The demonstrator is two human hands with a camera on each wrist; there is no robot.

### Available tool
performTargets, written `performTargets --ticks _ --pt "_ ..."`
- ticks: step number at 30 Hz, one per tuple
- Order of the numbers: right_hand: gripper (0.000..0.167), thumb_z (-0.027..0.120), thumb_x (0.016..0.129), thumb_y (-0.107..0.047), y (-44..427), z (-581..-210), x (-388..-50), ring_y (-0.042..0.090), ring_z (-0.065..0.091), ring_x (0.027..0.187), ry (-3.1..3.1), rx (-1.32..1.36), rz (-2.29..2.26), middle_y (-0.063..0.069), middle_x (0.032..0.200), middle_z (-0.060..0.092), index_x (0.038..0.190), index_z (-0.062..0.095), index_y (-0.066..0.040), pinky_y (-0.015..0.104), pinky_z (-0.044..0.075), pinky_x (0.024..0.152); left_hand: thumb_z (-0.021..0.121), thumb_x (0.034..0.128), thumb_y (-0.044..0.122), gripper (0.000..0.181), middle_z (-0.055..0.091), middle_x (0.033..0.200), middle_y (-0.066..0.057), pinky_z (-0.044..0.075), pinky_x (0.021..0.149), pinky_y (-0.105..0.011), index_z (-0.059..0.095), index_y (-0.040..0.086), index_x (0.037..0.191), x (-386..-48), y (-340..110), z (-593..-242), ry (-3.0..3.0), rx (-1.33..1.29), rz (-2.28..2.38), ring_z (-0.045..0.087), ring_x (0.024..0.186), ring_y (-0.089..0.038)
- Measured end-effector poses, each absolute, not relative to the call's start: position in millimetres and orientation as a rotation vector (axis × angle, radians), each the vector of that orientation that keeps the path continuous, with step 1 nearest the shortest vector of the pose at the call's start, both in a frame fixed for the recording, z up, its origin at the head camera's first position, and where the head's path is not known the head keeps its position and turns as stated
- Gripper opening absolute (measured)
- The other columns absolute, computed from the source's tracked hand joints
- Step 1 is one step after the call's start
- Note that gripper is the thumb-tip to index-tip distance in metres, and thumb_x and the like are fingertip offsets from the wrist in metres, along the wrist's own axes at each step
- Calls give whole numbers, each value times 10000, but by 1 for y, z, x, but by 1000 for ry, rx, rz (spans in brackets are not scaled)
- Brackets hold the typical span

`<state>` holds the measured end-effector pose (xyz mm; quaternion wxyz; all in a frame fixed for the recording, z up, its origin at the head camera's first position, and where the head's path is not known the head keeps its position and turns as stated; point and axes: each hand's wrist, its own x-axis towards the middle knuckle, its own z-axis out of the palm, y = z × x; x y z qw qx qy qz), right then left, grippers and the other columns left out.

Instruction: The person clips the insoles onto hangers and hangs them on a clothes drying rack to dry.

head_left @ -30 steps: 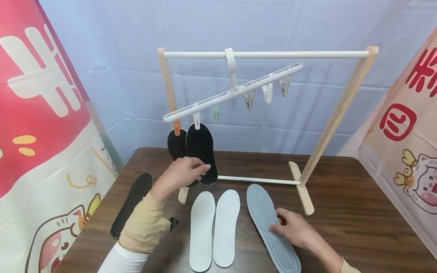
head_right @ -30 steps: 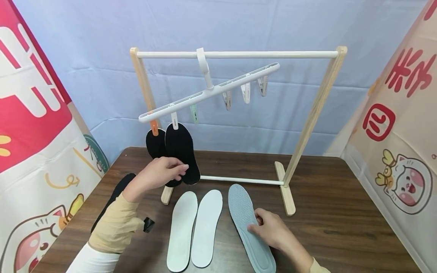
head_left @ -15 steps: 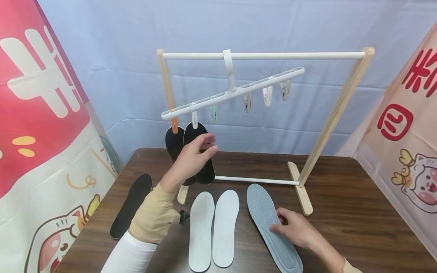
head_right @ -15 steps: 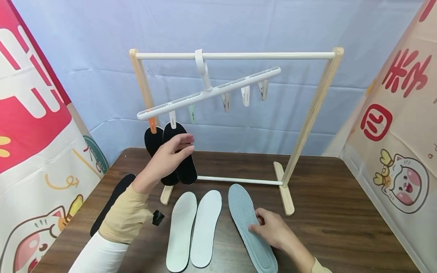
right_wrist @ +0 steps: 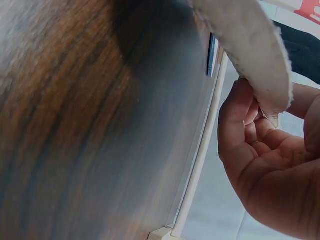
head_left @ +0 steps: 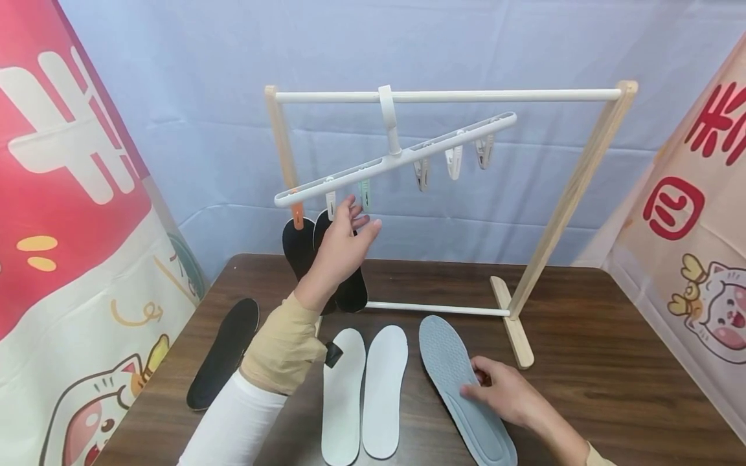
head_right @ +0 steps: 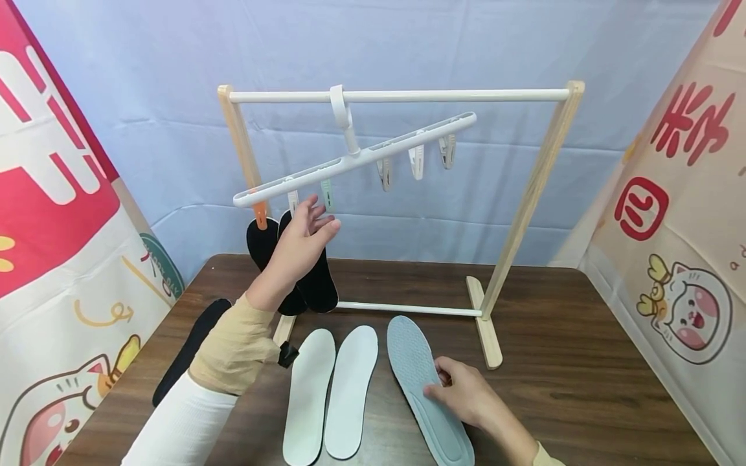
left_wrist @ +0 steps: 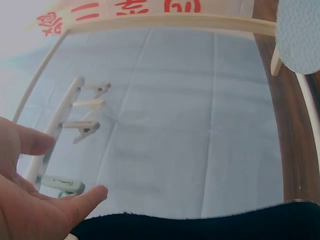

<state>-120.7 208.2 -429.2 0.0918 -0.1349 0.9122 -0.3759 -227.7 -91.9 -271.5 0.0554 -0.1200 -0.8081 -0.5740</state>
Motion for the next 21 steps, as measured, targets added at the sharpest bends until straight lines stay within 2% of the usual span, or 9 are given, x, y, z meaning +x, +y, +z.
performTargets --ticks 3,8,12,16,21 --pt "230 791 858 -210 208 -430 -121 55 463 710 2704 -391 -1119 -40 789 506 875 569 -151 240 397 600 580 1035 266 754 327 1620 -147 398 1131 -439 138 61 1611 -231 -88 -267 -2418 -339 -1764 417 1444 -250" --pt "226 789 863 -211 208 -429 -122 50 458 694 2692 -396 -1141 -39 780 503 881 572 -149 238 393 592 579 1035 245 739 419 1523 -178 416 1114 -436 152 45 1604 -237 -85 -264 -2384 -301 -1787 453 1401 -256" --pt "196 785 867 -207 207 -428 -123 34 477 693 2686 -420 -1170 -40 788 542 916 607 -144 236 414 599 529 1058 209 690 483 1392 -198 454 1043 -444 143 45 1605 -244 -81 -262 -2343 -309 -1836 535 1283 -294" --pt "182 779 875 -197 206 -427 -125 20 516 710 2671 -437 -1194 -39 820 612 963 635 -131 236 446 618 471 1079 193 631 542 1220 -183 490 1024 -399 155 58 1608 -250 -76 -258 -2325 -308 -1871 600 1161 -302" --pt "185 767 888 -193 203 -425 -126 37 551 720 2632 -441 -1220 -28 860 680 980 628 -113 242 464 623 455 1091 227 579 552 1017 -131 525 985 -359 219 79 1599 -254 -72 -256 -2337 -273 -1837 608 1012 -270"
